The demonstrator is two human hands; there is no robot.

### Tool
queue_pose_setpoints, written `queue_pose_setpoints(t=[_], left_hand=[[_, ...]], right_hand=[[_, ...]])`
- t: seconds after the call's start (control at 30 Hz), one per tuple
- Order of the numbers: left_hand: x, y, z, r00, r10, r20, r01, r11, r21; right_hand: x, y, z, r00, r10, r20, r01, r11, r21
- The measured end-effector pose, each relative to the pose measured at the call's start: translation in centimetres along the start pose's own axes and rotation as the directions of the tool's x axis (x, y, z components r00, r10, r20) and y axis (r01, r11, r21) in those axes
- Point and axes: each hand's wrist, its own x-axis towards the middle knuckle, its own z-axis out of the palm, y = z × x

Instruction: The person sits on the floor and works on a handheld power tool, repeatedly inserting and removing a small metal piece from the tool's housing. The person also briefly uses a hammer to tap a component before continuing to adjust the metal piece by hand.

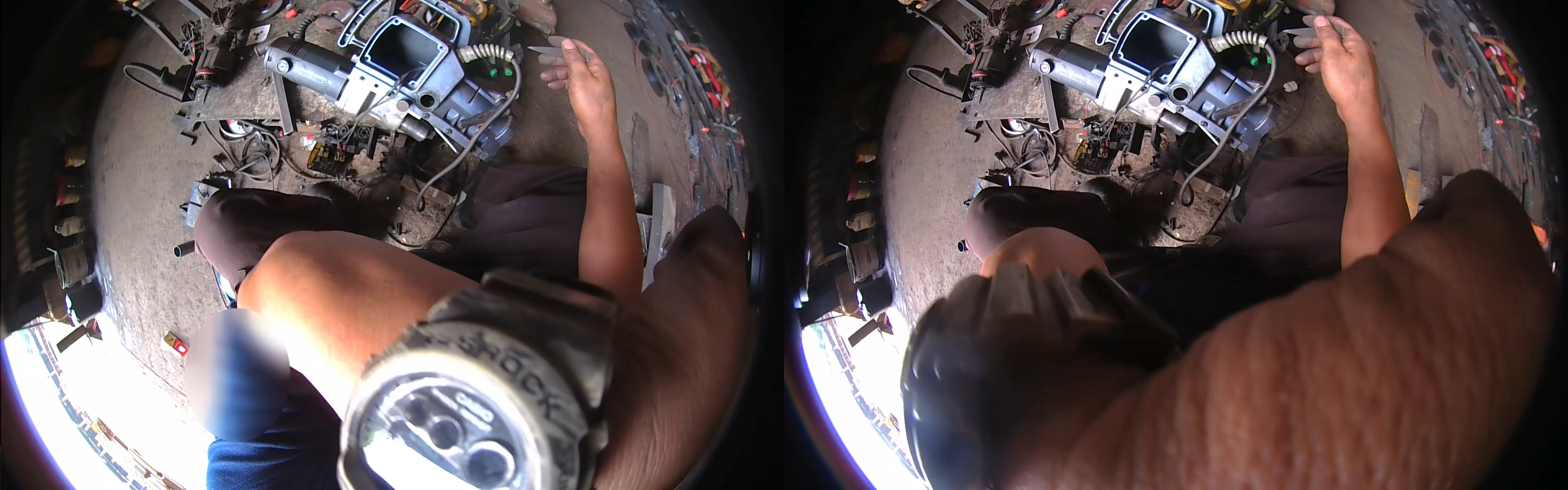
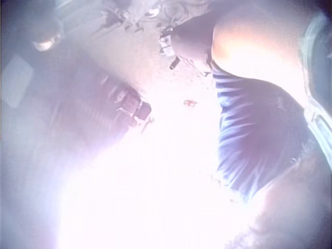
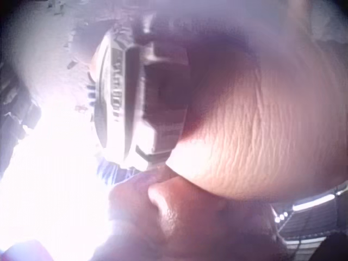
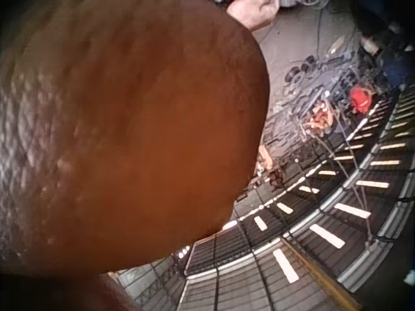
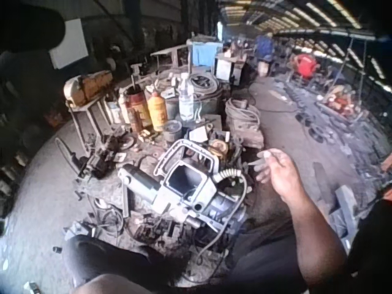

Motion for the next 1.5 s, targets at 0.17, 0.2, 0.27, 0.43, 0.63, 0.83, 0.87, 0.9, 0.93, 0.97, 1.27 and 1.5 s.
queue_pose_setpoints(t=[0.17,0.2,0.27,0.43,0.63,0.83,0.87,0.9,0.93,0.97,1.27,1.5], left_hand=[[-0.3,0.8,0.6,1.000,-0.022,0.005,0.022,1.000,-0.014],[-0.2,1.1,0.6,1.000,-0.013,0.002,0.013,1.000,-0.017],[0.6,0.9,1.3,1.000,0.017,0.007,-0.017,1.000,-0.022],[1.4,2.4,1.0,0.998,0.051,0.037,-0.050,0.999,-0.022],[4.5,4.0,2.5,0.994,0.095,0.055,-0.096,0.995,0.023],[-0.3,5.8,14.4,0.979,0.088,-0.183,-0.030,0.954,0.297],[-0.3,6.9,14.6,0.982,0.107,-0.156,-0.056,0.952,0.300],[0.5,8.1,14.8,0.961,0.139,-0.239,-0.044,0.930,0.365],[1.6,9.1,13.7,0.951,0.237,-0.200,-0.123,0.881,0.456],[2.6,10.7,14.0,0.929,0.308,-0.203,-0.146,0.813,0.563],[2.2,7.9,8.2,0.882,0.040,-0.470,-0.100,0.989,-0.105],[-6.0,-7.8,3.6,0.845,-0.523,-0.112,0.535,0.832,0.148]], right_hand=[[0.0,-0.3,1.3,0.999,-0.032,0.044,0.031,0.999,0.030],[-0.3,-0.8,1.2,0.999,-0.028,0.034,0.027,0.999,0.030],[-0.4,-0.5,1.0,1.000,-0.002,0.012,0.002,1.000,0.008],[-0.6,-1.3,2.1,1.000,0.022,0.022,-0.023,0.999,0.042],[1.0,-1.3,2.3,1.000,-0.017,0.003,0.017,1.000,0.010],[2.1,-1.6,2.6,0.998,-0.011,0.068,0.009,0.999,0.033],[2.4,-1.4,3.0,0.996,-0.041,0.077,0.037,0.998,0.053],[2.6,-1.5,3.1,0.995,-0.055,0.087,0.051,0.997,0.053],[2.8,-1.4,3.3,0.994,-0.064,0.090,0.058,0.996,0.064],[3.2,-1.3,3.5,0.993,-0.074,0.090,0.067,0.995,0.070],[0.8,-2.2,4.9,0.969,-0.170,0.177,0.156,0.983,0.094],[-1.2,-2.5,4.1,0.935,-0.208,0.288,0.173,0.975,0.140]])
